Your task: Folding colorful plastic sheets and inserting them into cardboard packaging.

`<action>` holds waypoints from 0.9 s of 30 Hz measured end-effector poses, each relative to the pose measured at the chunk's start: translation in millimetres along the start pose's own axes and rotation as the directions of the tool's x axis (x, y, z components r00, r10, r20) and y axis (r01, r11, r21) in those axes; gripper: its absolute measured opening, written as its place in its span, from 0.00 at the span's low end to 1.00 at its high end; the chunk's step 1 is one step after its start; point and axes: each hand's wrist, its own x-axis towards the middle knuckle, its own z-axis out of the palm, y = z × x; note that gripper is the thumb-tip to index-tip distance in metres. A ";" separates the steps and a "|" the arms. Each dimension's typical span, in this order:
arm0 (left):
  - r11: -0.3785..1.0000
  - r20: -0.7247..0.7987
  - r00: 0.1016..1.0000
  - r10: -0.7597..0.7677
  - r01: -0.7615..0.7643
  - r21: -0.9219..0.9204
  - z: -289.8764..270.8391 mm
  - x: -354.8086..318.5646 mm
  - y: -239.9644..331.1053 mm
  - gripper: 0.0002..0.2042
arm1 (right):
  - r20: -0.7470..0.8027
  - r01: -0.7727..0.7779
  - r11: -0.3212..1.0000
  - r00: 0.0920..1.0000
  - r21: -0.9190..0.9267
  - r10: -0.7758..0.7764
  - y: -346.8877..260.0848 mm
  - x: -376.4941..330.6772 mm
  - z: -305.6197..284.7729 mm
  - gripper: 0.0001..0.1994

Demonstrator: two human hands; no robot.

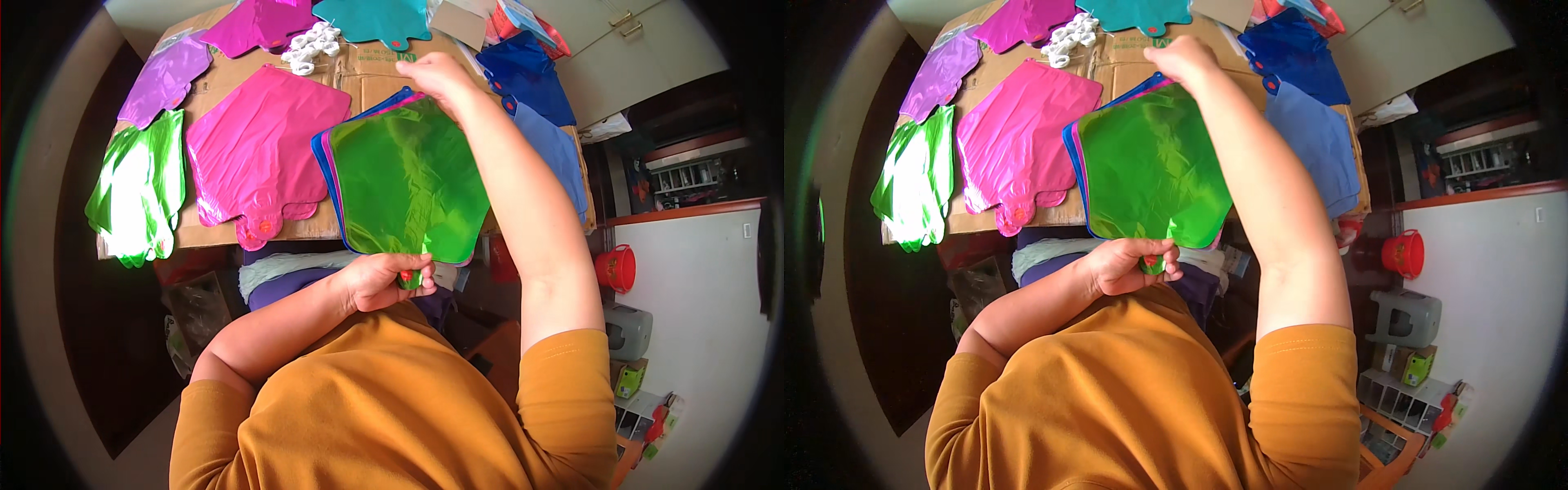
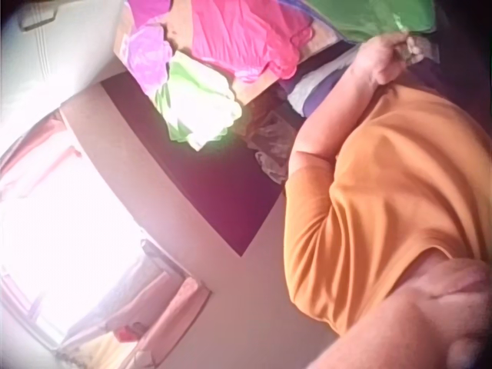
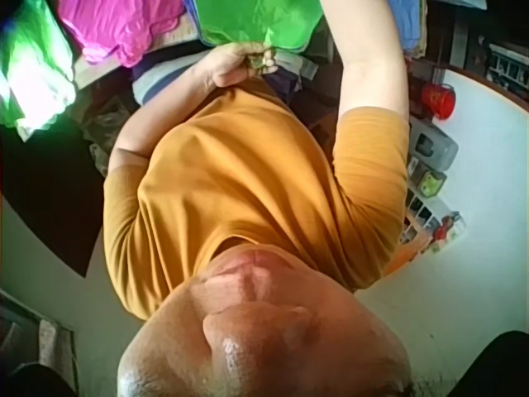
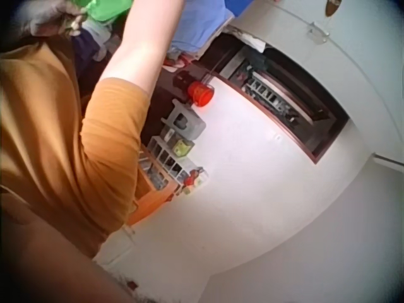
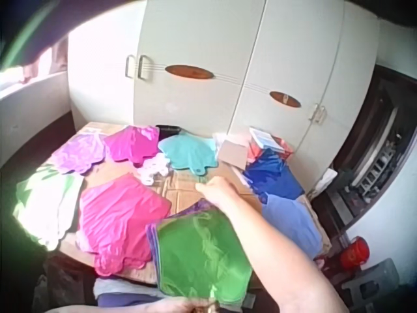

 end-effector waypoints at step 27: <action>0.998 -0.204 0.977 0.061 -0.053 0.044 18.1 7.1 -9.0 0.05 | 0.096 -0.194 0.981 0.977 0.028 0.190 3.5 -30.0 -3.6 0.39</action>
